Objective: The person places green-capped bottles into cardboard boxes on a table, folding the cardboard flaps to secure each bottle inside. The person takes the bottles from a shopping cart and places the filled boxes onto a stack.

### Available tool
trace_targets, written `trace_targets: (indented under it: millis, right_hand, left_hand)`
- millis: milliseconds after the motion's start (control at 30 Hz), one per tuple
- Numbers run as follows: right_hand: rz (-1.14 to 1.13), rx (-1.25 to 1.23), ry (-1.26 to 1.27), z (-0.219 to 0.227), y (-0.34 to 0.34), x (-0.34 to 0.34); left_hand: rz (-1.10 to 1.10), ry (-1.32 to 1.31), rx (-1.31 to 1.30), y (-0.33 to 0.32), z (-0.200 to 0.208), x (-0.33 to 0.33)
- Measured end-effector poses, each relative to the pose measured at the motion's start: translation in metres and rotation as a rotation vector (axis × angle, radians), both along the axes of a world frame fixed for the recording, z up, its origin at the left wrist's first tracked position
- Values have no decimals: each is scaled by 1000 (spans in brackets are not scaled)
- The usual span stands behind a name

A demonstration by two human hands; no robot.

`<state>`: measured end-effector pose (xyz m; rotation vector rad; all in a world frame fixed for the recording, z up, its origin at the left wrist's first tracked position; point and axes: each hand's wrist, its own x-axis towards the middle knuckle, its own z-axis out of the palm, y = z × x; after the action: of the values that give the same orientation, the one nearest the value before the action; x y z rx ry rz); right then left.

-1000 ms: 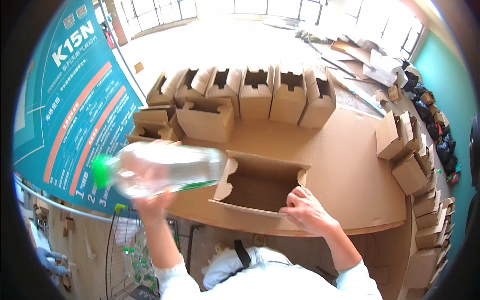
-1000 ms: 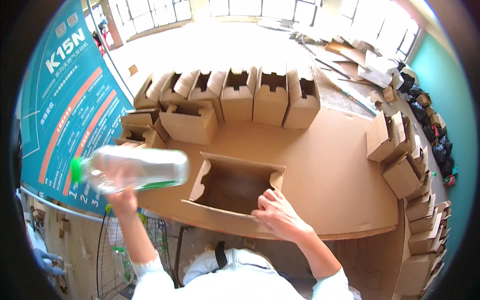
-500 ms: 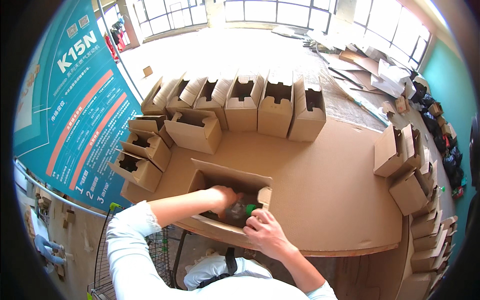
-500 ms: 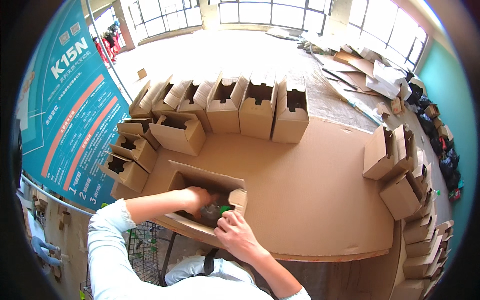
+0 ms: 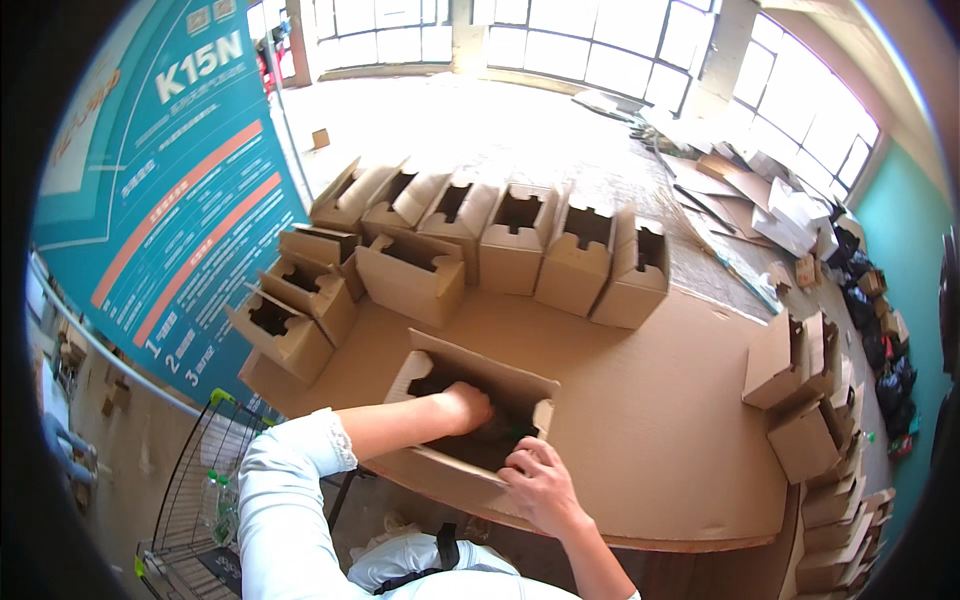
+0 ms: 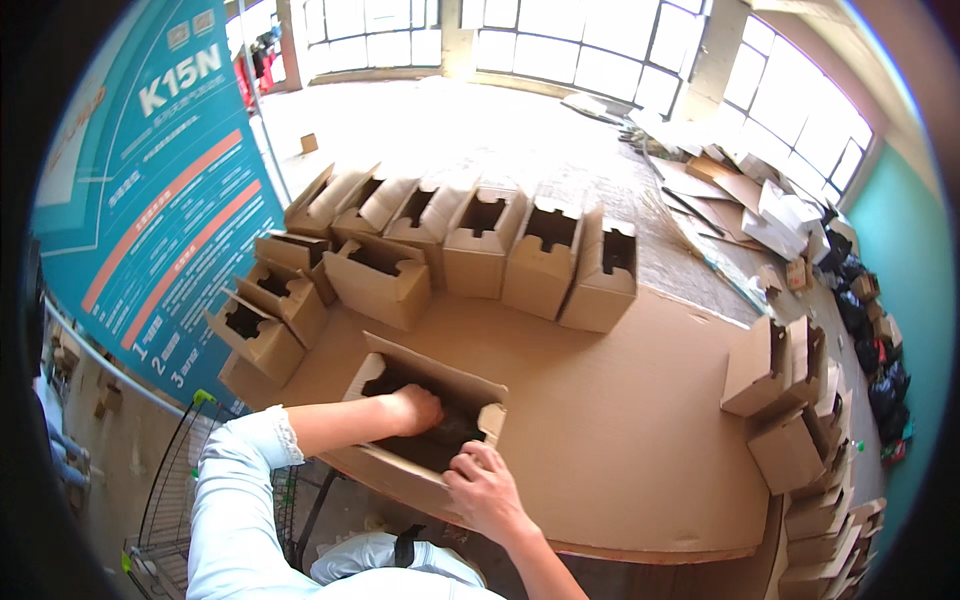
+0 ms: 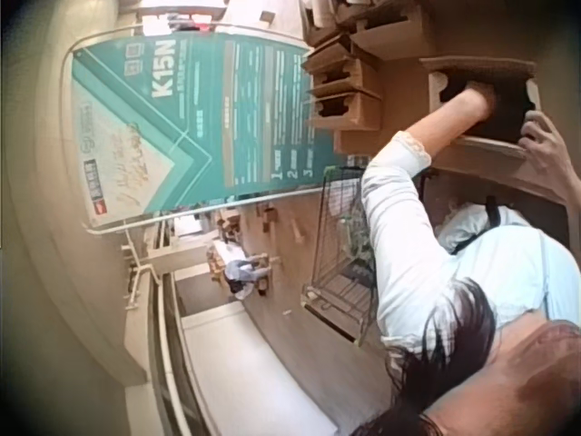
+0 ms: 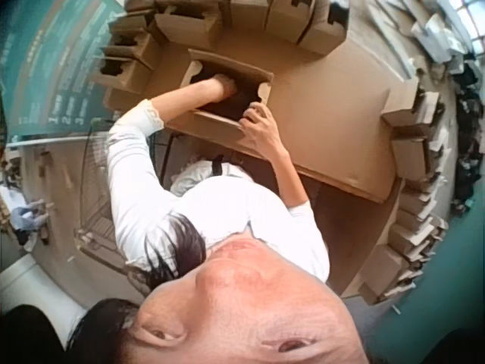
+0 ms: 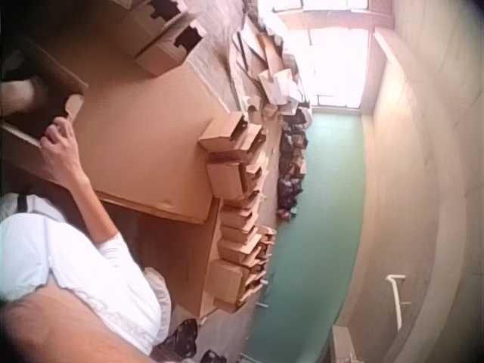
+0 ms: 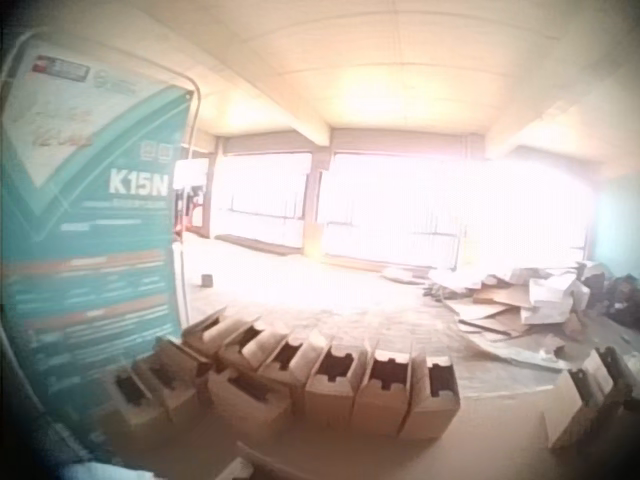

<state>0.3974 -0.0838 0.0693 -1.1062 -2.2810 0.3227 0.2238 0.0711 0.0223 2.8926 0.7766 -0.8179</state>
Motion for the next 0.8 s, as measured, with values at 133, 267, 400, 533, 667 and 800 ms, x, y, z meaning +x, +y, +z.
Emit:
trace_targets:
  millis: [133, 267, 400, 533, 667, 800]
  right_hand:
    - [-54, 39, 83, 1, 9, -9]
    - [-168, -57, 52, 5, 6, -10]
    - [-166, -163, -120, 25, 12, -16]
    - [-213, -456, -399, 58, 32, -5]
    - [-258, -341, -609, 50, 49, 7]
    - [-296, -329, -458, 48, 41, -18]
  left_hand:
    - [208, -440, -17, -41, 118, -67]
    - [191, -1467, 699, -120, 216, -200]
    - [604, -1618, 1671, -202, 203, -365]
    - [1364, -967, 1276, -282, 58, -551]
    - [2015, -638, 1078, -379, -122, -638]
    - [2292, -436, 682, -412, -225, -684]
